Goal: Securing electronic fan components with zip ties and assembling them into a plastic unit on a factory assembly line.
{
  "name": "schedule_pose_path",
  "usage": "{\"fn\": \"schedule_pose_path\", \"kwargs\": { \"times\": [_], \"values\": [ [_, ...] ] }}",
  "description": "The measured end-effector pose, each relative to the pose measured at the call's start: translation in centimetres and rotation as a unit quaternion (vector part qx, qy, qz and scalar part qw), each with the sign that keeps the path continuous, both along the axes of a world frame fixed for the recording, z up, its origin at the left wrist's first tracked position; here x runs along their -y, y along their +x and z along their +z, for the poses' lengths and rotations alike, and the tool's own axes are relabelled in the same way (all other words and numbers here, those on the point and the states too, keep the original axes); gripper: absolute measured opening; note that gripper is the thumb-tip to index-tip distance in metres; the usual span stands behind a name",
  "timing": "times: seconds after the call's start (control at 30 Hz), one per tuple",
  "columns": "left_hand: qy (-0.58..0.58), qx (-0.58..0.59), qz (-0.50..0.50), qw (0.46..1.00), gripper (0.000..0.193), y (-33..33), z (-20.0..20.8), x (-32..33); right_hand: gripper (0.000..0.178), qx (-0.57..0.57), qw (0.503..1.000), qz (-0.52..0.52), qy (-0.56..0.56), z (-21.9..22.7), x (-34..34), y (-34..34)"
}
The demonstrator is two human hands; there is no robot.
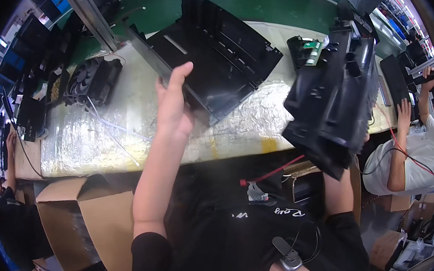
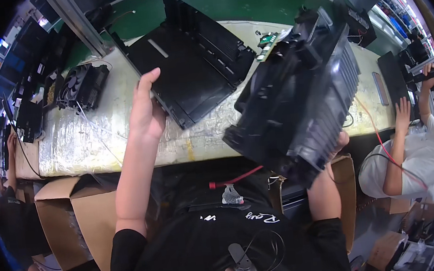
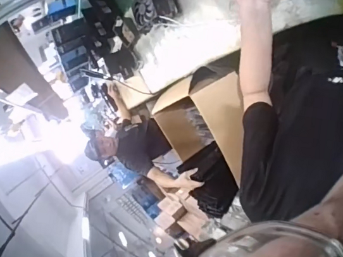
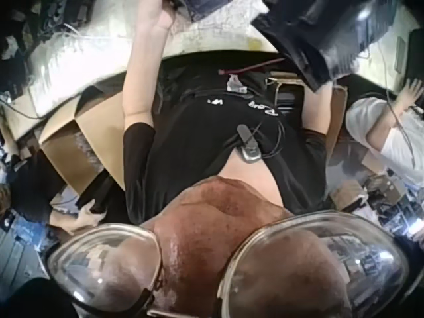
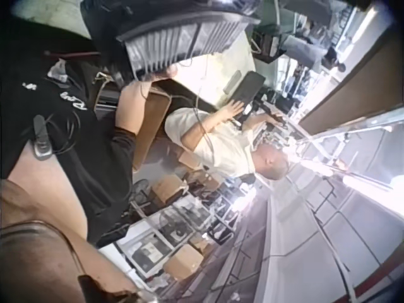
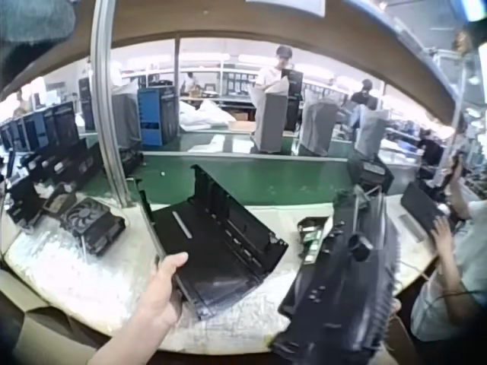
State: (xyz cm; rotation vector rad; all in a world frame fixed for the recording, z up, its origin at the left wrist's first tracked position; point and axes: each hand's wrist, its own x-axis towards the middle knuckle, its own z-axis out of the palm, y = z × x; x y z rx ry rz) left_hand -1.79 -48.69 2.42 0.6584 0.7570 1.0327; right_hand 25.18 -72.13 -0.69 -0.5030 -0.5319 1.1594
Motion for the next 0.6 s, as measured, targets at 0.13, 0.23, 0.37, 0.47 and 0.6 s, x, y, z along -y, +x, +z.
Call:
{"fn": "schedule_pose_path", "kwargs": {
  "times": [0.13, 0.23, 0.37, 0.47, 0.6],
  "values": [
    [-0.092, -0.056, -0.143, 0.984, 0.084, -2.4, -0.1, 0.5, 0.074, -0.027, 0.998, 0.054, 0.013, -0.4, -0.4, -0.3],
    [-0.071, -0.069, -0.079, 0.992, 0.083, -4.5, -0.5, -3.4, 0.071, -0.053, 0.993, 0.104, 0.024, -0.2, -0.7, -1.7],
    [-0.040, -0.108, -0.089, 0.989, 0.082, -3.5, -0.4, -5.2, 0.066, -0.088, 0.982, 0.160, 0.037, -0.4, -1.0, -3.0],
    [-0.050, -0.094, -0.075, 0.992, 0.083, -3.4, -0.7, -2.7, 0.076, -0.119, 0.976, 0.168, 0.070, -1.6, -1.0, -2.9],
    [-0.028, 0.001, 0.010, 1.000, 0.078, -2.2, -1.2, 2.9, 0.072, -0.146, 0.979, 0.141, -0.015, 0.5, -0.9, -2.9]
  ]
}}
